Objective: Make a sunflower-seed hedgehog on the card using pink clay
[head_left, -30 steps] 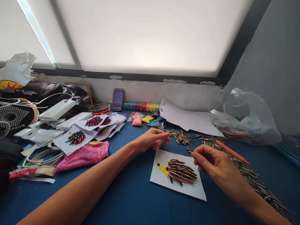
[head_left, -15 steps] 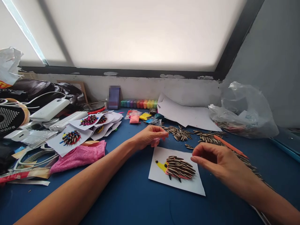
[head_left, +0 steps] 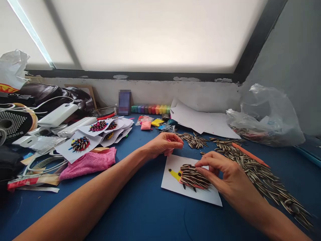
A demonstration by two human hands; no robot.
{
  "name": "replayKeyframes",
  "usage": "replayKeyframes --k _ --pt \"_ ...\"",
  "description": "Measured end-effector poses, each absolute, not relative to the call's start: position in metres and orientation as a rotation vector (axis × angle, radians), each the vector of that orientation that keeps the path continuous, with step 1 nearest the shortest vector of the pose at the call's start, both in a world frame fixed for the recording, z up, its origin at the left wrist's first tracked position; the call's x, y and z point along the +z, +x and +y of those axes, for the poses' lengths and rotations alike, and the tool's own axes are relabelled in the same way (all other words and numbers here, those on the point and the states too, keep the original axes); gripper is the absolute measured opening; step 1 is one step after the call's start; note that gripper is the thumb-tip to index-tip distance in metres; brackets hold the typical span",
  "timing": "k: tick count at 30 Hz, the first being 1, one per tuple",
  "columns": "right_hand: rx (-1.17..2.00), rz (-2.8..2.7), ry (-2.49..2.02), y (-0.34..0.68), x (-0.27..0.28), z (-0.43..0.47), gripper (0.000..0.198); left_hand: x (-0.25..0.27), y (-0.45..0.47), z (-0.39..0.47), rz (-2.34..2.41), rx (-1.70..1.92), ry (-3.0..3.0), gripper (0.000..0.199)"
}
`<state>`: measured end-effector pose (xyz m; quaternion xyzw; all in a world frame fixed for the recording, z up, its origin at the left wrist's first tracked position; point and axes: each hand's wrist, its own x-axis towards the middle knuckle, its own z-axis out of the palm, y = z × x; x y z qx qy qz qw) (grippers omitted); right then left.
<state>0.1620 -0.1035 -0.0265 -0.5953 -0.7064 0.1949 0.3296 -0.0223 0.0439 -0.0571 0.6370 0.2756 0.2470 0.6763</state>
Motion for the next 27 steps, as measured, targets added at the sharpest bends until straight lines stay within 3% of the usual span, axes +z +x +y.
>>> replayKeyframes --k 10,27 --pt "0.519 -1.872 -1.534 0.156 -0.032 -0.102 0.022 -0.056 -0.021 0.044 0.625 0.527 1.438 0.030" --pt "0.258 -1.989 -1.531 0.156 -0.039 -0.099 0.029 -0.054 -0.020 0.042 0.638 0.514 1.445 0.026"
